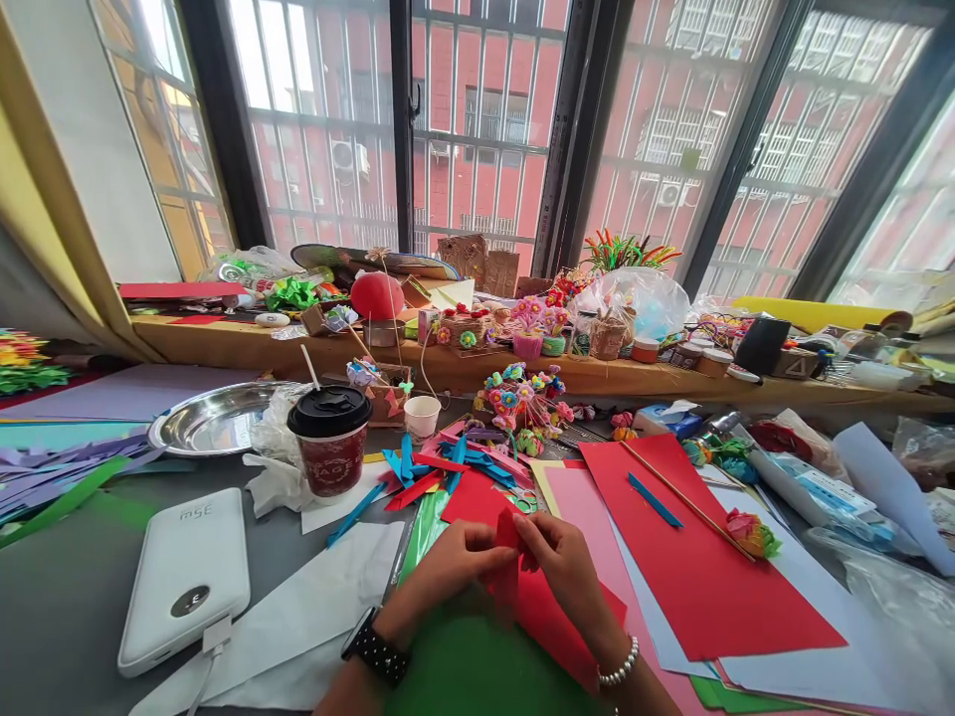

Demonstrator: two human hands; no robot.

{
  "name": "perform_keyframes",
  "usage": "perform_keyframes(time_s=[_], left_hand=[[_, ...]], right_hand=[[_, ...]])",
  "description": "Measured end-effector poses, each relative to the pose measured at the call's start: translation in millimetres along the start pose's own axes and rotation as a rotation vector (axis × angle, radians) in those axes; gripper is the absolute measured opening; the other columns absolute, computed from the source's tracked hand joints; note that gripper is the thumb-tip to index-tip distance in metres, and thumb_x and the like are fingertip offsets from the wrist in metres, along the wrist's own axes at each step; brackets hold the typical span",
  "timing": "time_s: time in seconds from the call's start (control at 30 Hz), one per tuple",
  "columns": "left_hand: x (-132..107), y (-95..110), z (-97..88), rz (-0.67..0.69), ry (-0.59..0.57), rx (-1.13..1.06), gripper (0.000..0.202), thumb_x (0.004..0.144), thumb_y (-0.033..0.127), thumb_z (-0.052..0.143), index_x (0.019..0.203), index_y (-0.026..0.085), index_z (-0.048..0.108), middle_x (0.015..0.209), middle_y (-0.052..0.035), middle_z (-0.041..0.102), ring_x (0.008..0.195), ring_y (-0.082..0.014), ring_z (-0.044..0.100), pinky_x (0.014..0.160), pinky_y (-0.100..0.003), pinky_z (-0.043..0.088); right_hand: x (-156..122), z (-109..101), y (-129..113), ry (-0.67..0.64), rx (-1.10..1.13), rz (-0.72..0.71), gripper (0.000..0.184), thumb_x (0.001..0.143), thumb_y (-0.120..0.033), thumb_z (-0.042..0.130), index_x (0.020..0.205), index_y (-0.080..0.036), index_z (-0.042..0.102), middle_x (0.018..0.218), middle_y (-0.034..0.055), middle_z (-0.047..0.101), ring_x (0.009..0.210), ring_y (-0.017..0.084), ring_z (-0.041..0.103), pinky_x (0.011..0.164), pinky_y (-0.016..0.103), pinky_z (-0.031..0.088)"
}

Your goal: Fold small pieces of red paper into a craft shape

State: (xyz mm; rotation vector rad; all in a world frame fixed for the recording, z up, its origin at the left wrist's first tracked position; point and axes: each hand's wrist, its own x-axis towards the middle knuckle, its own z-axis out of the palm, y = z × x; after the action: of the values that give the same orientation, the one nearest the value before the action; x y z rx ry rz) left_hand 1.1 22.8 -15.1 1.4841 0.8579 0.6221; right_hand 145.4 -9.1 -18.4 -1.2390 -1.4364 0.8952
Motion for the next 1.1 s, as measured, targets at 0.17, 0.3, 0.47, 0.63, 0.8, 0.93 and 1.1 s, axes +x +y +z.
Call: perform_keyframes(time_s=[0.17,0.3,0.47,0.63,0.8,0.93,1.1], left_hand=[[0.3,7.3,-3.9,-0.019,0.196,-0.059,0.03,0.058,0.042,0.06,0.062,0.012,0.062,0.056,0.0,0.058,0.057,-0.012,0.05,0.054,-0.021,0.037],[-1.9,10.3,-5.1,-0.021,0.191,-0.075,0.029,0.058,0.041,0.06,0.064,0.013,0.063,0.06,-0.0016,0.061,0.062,-0.0142,0.052,0.057,-0.022,0.039],[-1.8,7.9,-6.9,0.01,0.201,-0.109,0.03,0.057,0.039,0.062,0.067,0.012,0.064,0.06,-0.0025,0.061,0.06,-0.0142,0.054,0.059,-0.023,0.041],[1.2,1.8,-12.5,-0.022,0.242,-0.194,0.035,0.054,0.038,0.065,0.076,0.01,0.062,0.066,-0.0047,0.063,0.063,-0.0154,0.056,0.062,-0.026,0.044],[1.6,-0.6,-18.5,0.034,0.183,-0.109,0.029,0.054,0.033,0.066,0.073,0.011,0.059,0.059,-0.0015,0.061,0.058,-0.0139,0.056,0.058,-0.025,0.044],[2.4,-1.6,-19.3,0.057,0.149,-0.073,0.025,0.054,0.029,0.066,0.071,0.012,0.059,0.056,-0.0001,0.06,0.054,-0.0124,0.055,0.055,-0.023,0.043],[3.7,-5.4,-17.6,0.005,0.116,-0.161,0.025,0.051,0.031,0.067,0.065,0.011,0.059,0.058,-0.0018,0.062,0.057,-0.0147,0.057,0.058,-0.027,0.043]], right_hand=[[-2.5,0.3,-3.4,-0.145,-0.042,0.013,0.032,0.072,-0.044,0.047,0.061,-0.015,0.056,0.055,0.0015,0.059,0.049,0.013,0.053,0.047,0.021,0.039],[-5.2,3.0,-2.5,-0.194,-0.094,-0.021,0.034,0.074,-0.042,0.045,0.059,-0.015,0.057,0.052,0.001,0.058,0.048,0.012,0.052,0.047,0.021,0.037],[-3.4,2.5,0.3,-0.198,-0.069,-0.007,0.034,0.075,-0.042,0.044,0.059,-0.015,0.056,0.049,-0.0003,0.055,0.045,0.011,0.05,0.044,0.02,0.037],[0.0,-1.8,2.9,-0.083,-0.002,0.006,0.03,0.073,-0.043,0.046,0.066,-0.015,0.054,0.056,0.0008,0.056,0.051,0.013,0.053,0.048,0.022,0.041],[1.4,-7.7,3.4,-0.129,-0.087,-0.008,0.033,0.074,-0.043,0.043,0.063,-0.015,0.055,0.052,-0.0005,0.054,0.045,0.011,0.049,0.045,0.021,0.037],[1.8,-8.4,6.1,-0.147,-0.126,-0.01,0.032,0.074,-0.043,0.044,0.061,-0.016,0.055,0.05,-0.0004,0.054,0.045,0.011,0.05,0.044,0.021,0.038],[2.8,-4.1,8.0,-0.132,0.002,0.017,0.026,0.071,-0.04,0.051,0.073,-0.015,0.058,0.063,0.0026,0.06,0.051,0.014,0.056,0.049,0.023,0.043]])
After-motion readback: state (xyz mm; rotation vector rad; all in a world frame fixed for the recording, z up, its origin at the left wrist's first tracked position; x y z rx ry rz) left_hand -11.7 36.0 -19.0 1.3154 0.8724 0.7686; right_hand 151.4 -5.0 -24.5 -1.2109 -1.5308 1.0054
